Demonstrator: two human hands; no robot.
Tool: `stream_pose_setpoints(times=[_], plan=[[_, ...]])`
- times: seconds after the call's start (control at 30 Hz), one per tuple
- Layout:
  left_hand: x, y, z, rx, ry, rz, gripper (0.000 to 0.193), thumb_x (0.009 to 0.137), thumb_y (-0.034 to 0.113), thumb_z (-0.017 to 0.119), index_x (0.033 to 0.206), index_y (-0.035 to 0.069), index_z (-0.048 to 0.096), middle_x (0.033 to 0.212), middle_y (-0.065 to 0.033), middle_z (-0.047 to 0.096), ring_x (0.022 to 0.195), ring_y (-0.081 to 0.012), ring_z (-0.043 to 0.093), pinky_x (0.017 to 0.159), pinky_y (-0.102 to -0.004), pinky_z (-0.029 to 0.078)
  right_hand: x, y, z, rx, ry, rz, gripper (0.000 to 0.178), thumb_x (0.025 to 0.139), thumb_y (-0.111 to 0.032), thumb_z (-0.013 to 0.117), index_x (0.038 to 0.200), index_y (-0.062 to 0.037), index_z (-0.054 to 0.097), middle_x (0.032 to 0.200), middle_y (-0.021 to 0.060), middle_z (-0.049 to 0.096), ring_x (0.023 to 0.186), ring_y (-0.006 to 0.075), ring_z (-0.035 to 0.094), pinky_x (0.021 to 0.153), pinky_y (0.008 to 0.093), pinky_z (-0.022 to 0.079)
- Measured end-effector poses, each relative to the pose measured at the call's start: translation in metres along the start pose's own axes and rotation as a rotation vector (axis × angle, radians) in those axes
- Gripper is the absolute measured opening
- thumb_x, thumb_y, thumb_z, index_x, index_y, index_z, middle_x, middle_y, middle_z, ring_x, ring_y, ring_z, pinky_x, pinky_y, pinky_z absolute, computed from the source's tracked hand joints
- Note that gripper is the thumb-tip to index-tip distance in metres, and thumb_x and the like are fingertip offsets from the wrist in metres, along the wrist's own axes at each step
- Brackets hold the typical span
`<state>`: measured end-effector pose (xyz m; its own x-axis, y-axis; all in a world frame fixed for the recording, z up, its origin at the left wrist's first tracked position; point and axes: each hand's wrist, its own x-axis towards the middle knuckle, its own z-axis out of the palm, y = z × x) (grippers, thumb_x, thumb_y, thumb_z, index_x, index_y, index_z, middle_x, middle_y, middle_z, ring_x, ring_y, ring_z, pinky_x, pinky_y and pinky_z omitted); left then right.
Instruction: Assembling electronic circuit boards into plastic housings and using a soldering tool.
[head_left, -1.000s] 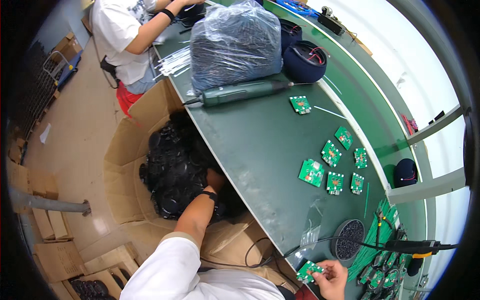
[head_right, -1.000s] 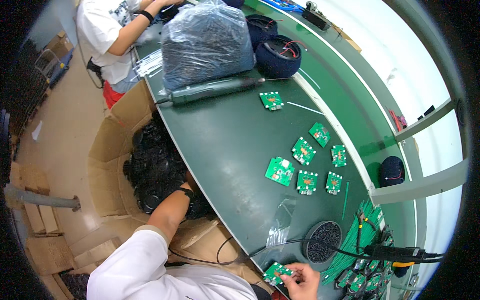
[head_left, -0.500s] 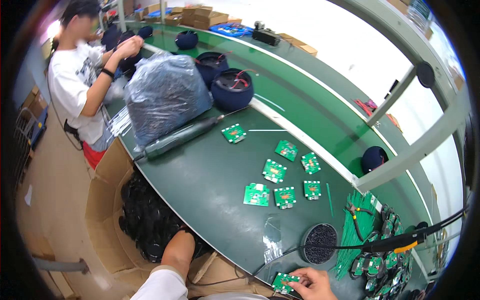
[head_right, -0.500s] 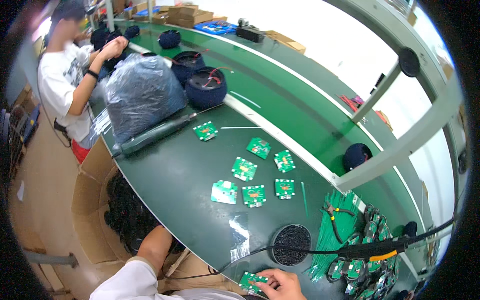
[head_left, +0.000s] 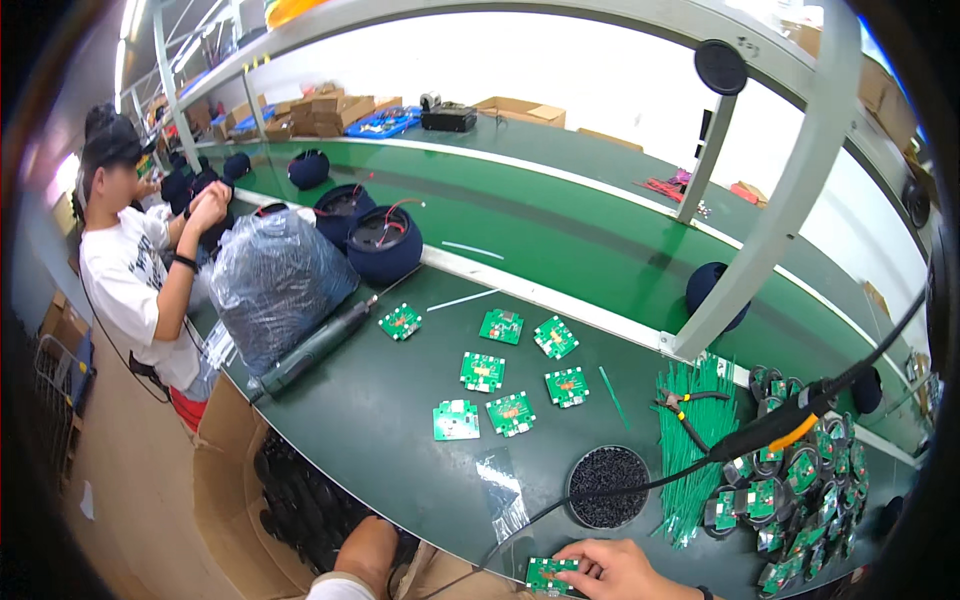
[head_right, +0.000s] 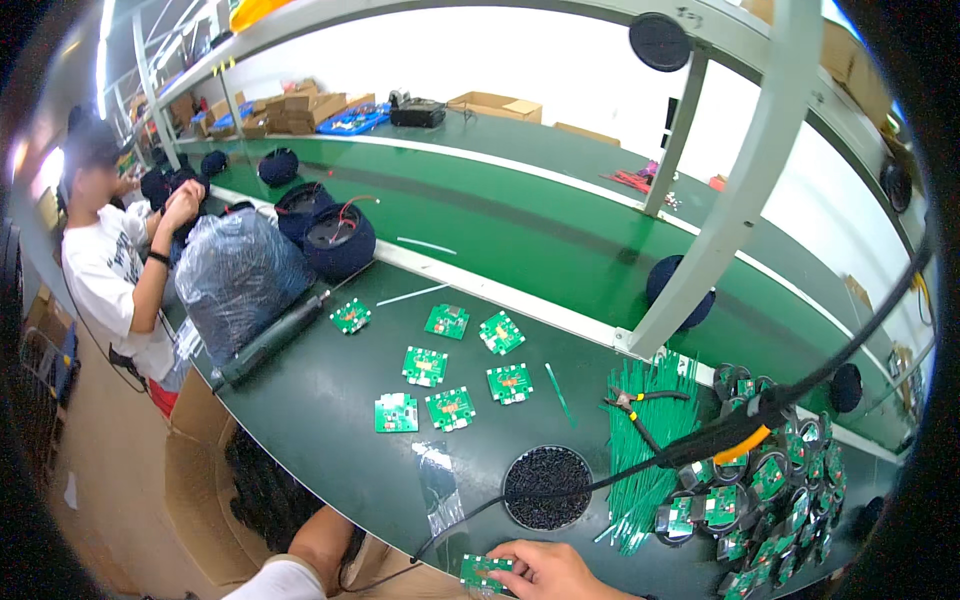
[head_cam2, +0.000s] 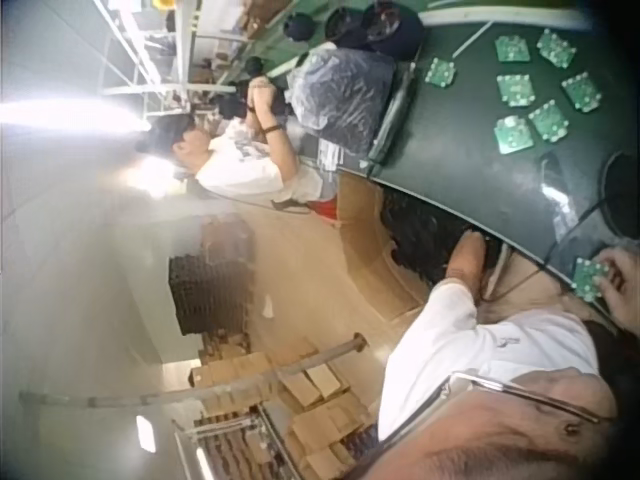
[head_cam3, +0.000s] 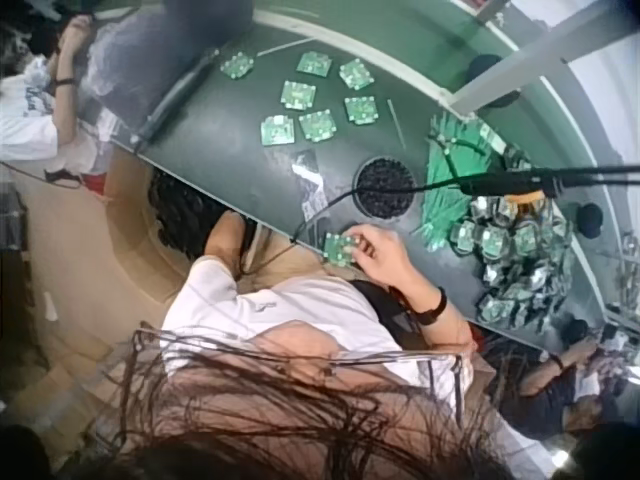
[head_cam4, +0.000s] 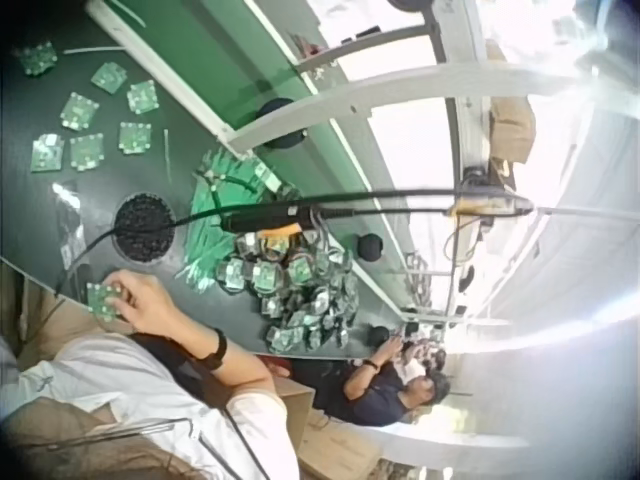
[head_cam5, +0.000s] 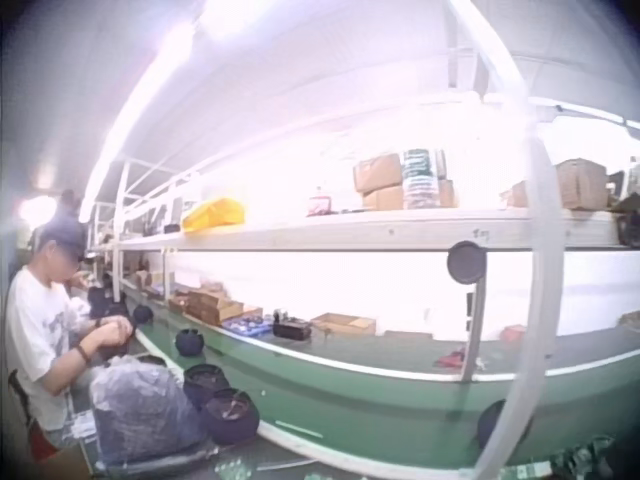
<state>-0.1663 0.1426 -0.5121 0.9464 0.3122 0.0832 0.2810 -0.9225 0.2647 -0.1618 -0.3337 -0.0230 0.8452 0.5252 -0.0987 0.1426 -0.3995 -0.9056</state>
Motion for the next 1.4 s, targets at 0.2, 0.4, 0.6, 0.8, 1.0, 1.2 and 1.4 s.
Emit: stream_pose_setpoints(times=[0.2,0.4,0.6,0.8,1.0,1.2,1.4], plan=[[0.028,0.026,-0.026,0.193,0.034,0.091,0.054,0.1,0.035,0.054,0.147,0.009,0.05,0.15,-0.0143,0.051,0.138,-0.0325,0.048,0.111,-0.0458,0.043,-0.006,0.005,-0.001,-0.011,0.016,-0.042,0.023,0.085,-0.006,0.073,0.107,-0.004,0.07,0.071,0.0088,0.064,0.059,0.0162,0.063,0.057,0.03,0.049],[0.014,-0.008,-0.072,0.392,0.072,0.018,0.053,0.101,0.034,0.053,0.148,0.01,0.05,0.153,-0.0126,0.049,0.141,-0.0314,0.046,0.113,-0.0458,0.041,-0.006,0.007,0.002,0.018,-0.033,-0.067,0.021,0.087,-0.006,0.074,0.107,-0.0028,0.069,0.074,0.0103,0.066,0.061,0.0162,0.063,0.059,0.0302,0.05],[-0.044,-0.018,-0.214,-1.179,0.148,-0.847,0.033,0.086,-0.012,0.068,0.117,-0.002,0.072,0.095,-0.0103,0.073,0.081,-0.0202,0.069,0.069,-0.0369,0.058,-0.009,0.013,0.001,0.004,-0.052,-0.07,0.022,0.086,-0.003,0.073,0.108,-0.0015,0.069,0.08,0.0116,0.068,0.065,0.0161,0.064,0.062,0.0293,0.051],[-0.087,0.033,-0.421,-1.328,0.458,-0.522,0.044,0.087,-0.015,0.063,0.13,-0.005,0.064,0.112,-0.0131,0.072,0.096,-0.0204,0.071,0.087,-0.0339,0.058,-0.007,0.009,0.001,0.007,-0.028,-0.099,0.023,0.085,-0.003,0.074,0.107,-0.0013,0.069,0.077,0.0082,0.067,0.065,0.0131,0.061,0.062,0.0281,0.05],[0.035,0.15,-0.443,-1.433,0.162,-0.191,0.044,0.091,-0.009,0.062,0.135,-0.004,0.061,0.125,-0.0135,0.069,0.108,-0.0208,0.067,0.097,-0.0348,0.055,-0.008,0.009,-0.001,-0.062,-0.039,-0.069,0.02,0.087,-0.001,0.073,0.107,-0.0013,0.068,0.078,0.0046,0.067,0.067,0.0092,0.06,0.061,0.0261,0.049],[0.13,0.185,-0.396,-0.913,0.278,-0.23,0.043,0.092,0.001,0.068,0.134,0.006,0.066,0.112,-0.0141,0.072,0.1,-0.0166,0.067,0.086,-0.03,0.053,-0.004,0.05,0.006,0.117,-0.099,-0.03,0.026,0.09,-0.001,0.075,0.112,0.0037,0.064,0.097,0.0088,0.074,0.078,0.008,0.069,0.065,0.0235,0.058],[0.095,0.213,-0.427,-0.285,0.427,-0.184,0.049,0.091,0.028,0.074,0.137,0.015,0.063,0.109,-0.0175,0.06,0.107,-0.0383,0.053,0.098,-0.0448,0.045,-0.005,0.058,0.012,0.326,-0.052,0.06,0.026,0.09,0.004,0.072,0.113,0.0042,0.061,0.102,0.0121,0.072,0.083,0.0126,0.071,0.065,0.0257,0.061]])
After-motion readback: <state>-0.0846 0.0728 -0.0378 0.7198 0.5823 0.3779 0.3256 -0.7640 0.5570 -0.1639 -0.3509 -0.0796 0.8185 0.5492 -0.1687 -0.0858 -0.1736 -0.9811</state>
